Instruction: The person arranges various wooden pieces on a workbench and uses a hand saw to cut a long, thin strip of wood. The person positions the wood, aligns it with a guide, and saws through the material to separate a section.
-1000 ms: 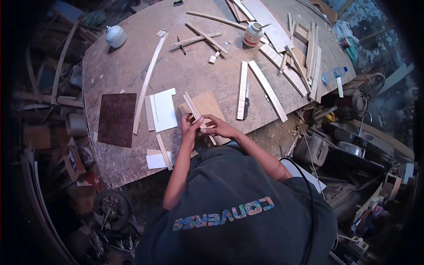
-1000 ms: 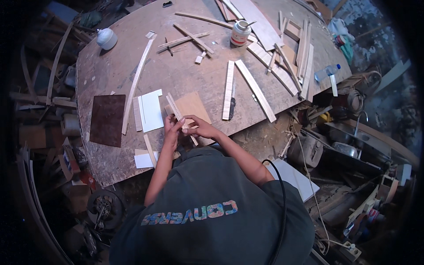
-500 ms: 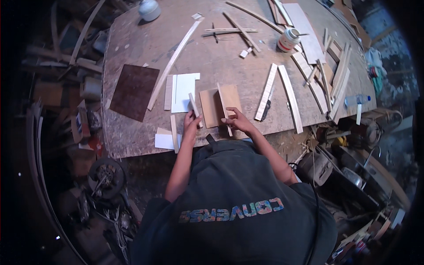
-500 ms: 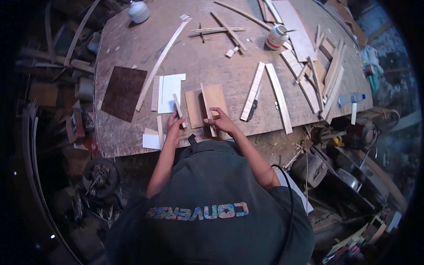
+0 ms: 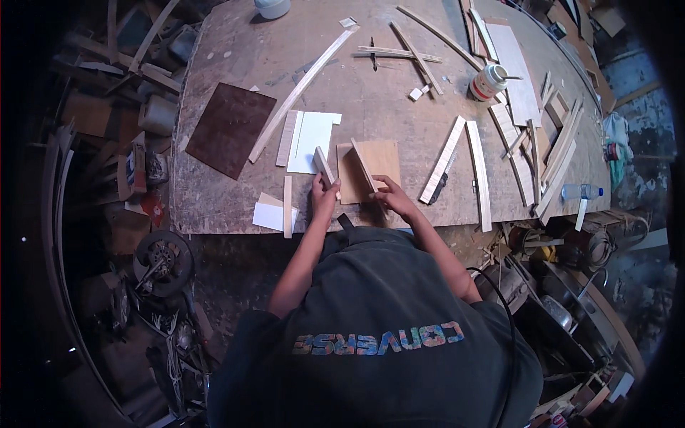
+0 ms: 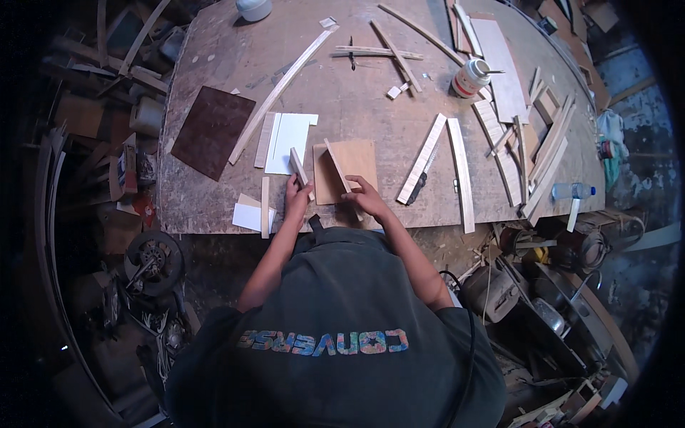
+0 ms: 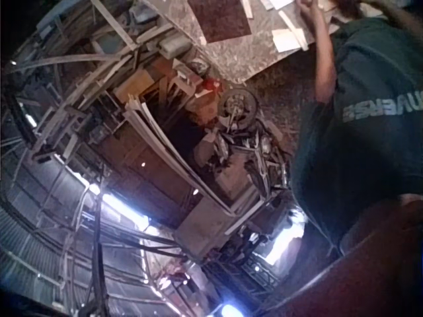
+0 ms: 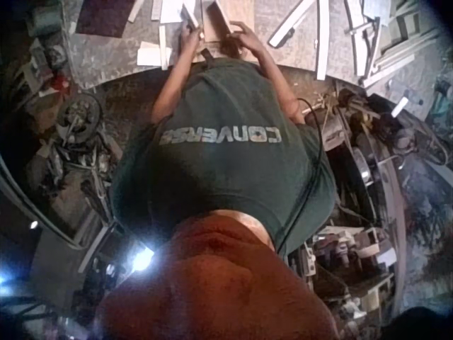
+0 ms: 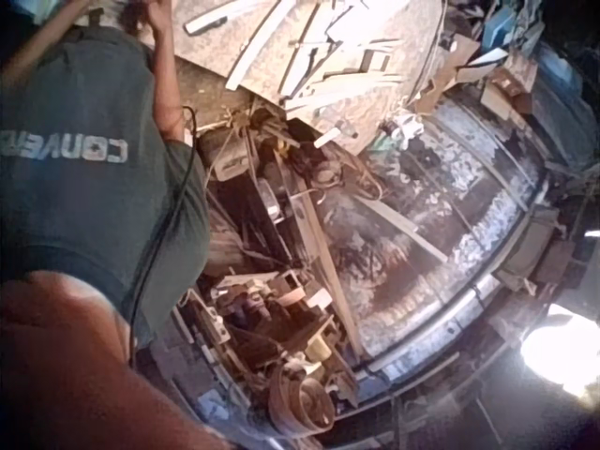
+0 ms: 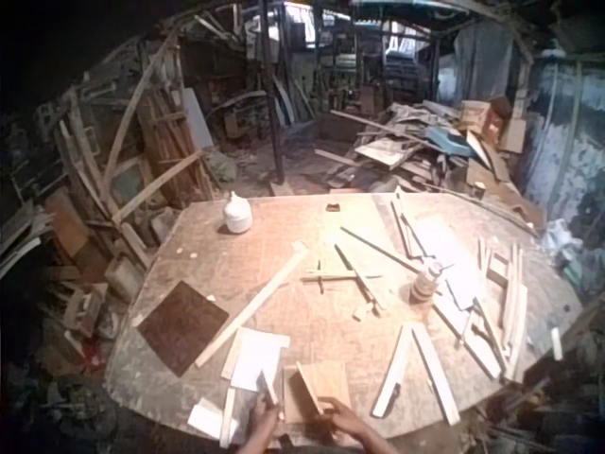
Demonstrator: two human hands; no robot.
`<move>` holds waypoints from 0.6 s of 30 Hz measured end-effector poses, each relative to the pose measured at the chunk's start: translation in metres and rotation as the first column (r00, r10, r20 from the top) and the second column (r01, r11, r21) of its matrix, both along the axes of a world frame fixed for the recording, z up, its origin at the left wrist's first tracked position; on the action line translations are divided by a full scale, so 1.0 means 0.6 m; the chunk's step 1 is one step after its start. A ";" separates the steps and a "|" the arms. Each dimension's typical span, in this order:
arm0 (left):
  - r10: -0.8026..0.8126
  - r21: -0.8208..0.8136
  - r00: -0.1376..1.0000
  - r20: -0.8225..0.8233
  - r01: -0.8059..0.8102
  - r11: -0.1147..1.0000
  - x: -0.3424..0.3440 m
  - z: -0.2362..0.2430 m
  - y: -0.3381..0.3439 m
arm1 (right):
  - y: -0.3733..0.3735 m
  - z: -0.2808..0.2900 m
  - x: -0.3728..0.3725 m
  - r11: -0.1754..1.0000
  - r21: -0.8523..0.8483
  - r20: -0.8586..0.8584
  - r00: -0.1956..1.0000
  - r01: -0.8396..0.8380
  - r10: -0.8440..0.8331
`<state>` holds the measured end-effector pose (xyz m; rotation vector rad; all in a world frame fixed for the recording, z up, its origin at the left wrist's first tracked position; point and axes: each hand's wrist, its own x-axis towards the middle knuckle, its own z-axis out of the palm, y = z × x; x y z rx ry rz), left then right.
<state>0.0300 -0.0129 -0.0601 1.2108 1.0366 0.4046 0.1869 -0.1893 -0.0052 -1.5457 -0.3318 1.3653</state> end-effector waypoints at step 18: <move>-0.215 -0.035 0.966 0.143 0.222 0.974 0.061 0.026 -0.019 | 0.020 -0.014 -0.024 0.999 0.003 -0.020 0.999 0.045 -0.045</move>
